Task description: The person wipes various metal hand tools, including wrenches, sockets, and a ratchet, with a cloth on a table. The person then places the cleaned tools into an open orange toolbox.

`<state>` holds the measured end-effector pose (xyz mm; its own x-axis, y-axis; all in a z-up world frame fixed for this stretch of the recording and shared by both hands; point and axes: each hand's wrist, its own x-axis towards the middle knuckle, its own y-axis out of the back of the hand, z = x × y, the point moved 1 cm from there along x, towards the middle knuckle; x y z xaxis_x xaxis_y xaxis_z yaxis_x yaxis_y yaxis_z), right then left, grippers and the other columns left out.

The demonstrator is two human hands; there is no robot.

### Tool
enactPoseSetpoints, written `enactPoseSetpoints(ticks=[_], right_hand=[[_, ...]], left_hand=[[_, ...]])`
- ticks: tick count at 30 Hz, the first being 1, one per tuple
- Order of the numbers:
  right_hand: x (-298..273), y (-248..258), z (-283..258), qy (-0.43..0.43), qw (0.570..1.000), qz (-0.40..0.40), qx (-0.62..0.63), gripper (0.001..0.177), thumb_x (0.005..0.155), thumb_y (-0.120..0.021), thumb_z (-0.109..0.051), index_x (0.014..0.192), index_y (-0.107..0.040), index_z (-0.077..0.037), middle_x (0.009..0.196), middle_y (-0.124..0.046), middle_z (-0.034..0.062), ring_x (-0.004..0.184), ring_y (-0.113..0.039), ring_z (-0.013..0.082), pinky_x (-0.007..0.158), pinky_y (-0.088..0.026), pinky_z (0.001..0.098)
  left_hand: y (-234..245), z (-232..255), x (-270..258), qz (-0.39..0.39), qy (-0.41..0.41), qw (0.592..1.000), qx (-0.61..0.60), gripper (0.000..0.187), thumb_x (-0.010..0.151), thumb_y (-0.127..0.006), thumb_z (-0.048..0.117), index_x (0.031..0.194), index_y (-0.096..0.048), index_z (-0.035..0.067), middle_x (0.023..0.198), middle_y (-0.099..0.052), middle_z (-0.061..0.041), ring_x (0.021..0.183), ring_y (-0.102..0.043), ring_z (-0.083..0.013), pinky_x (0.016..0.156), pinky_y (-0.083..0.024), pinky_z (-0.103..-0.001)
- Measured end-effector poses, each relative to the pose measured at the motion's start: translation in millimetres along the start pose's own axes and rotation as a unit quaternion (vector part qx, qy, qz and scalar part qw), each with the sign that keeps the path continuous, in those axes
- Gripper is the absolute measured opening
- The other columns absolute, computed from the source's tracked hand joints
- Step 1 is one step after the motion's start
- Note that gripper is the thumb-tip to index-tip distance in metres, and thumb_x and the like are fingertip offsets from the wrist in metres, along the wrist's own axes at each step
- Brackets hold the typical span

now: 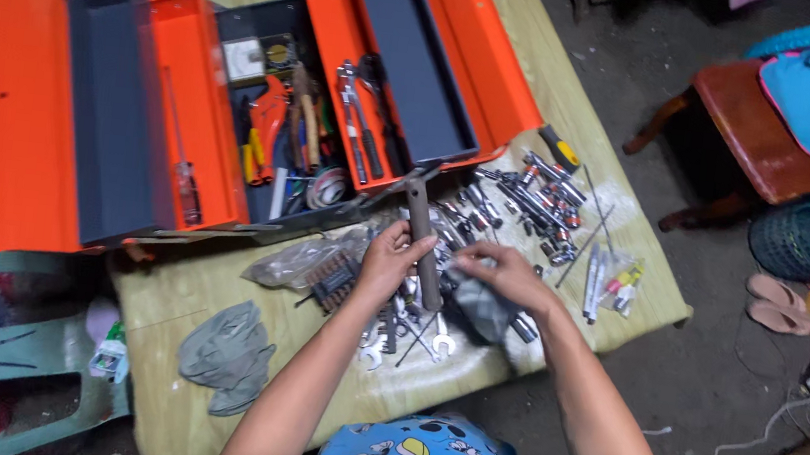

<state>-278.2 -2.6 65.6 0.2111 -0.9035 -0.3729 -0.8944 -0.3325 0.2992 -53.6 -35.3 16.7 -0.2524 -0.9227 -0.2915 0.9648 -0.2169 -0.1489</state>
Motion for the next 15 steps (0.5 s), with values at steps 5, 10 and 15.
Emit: enactPoseSetpoints(ticks=[5, 10, 15], right_hand=[[0, -49, -60, 0.040, 0.993, -0.113, -0.017, 0.037, 0.090, -0.078, -0.035, 0.109, -0.075, -0.003, 0.099, -0.074, 0.0039, 0.093, -0.062, 0.0117, 0.086, -0.052, 0.0302], [21, -70, -83, 0.046, 0.982, -0.149, 0.108, 0.037, 0.092, -0.072, -0.035, 0.115, -0.074, -0.006, 0.098, -0.071, -0.0015, 0.091, -0.061, 0.0074, 0.082, -0.051, 0.0270], [48, -78, -90, 0.063, 0.994, -0.065, 0.052, 0.042, 0.095, -0.068, -0.039, 0.112, -0.075, -0.001, 0.096, -0.073, 0.0021, 0.092, -0.064, 0.0088, 0.083, -0.052, 0.0261]], left_hand=[[23, 56, -10, 0.094, -0.017, 0.995, -0.037, 0.028, 0.096, -0.072, 0.033, 0.106, -0.064, 0.009, 0.089, -0.071, 0.001, 0.073, -0.061, -0.0056, 0.054, -0.044, -0.023], [59, 94, -18, 0.023, -0.003, 0.993, -0.119, 0.033, 0.093, -0.071, 0.030, 0.119, -0.063, 0.011, 0.107, -0.074, 0.001, 0.087, -0.068, -0.0056, 0.065, -0.051, -0.022], [92, 106, -17, 0.031, -0.001, 0.993, -0.115, 0.043, 0.089, -0.075, 0.024, 0.126, -0.059, 0.009, 0.109, -0.072, -0.003, 0.092, -0.069, -0.0115, 0.070, -0.056, -0.026]])
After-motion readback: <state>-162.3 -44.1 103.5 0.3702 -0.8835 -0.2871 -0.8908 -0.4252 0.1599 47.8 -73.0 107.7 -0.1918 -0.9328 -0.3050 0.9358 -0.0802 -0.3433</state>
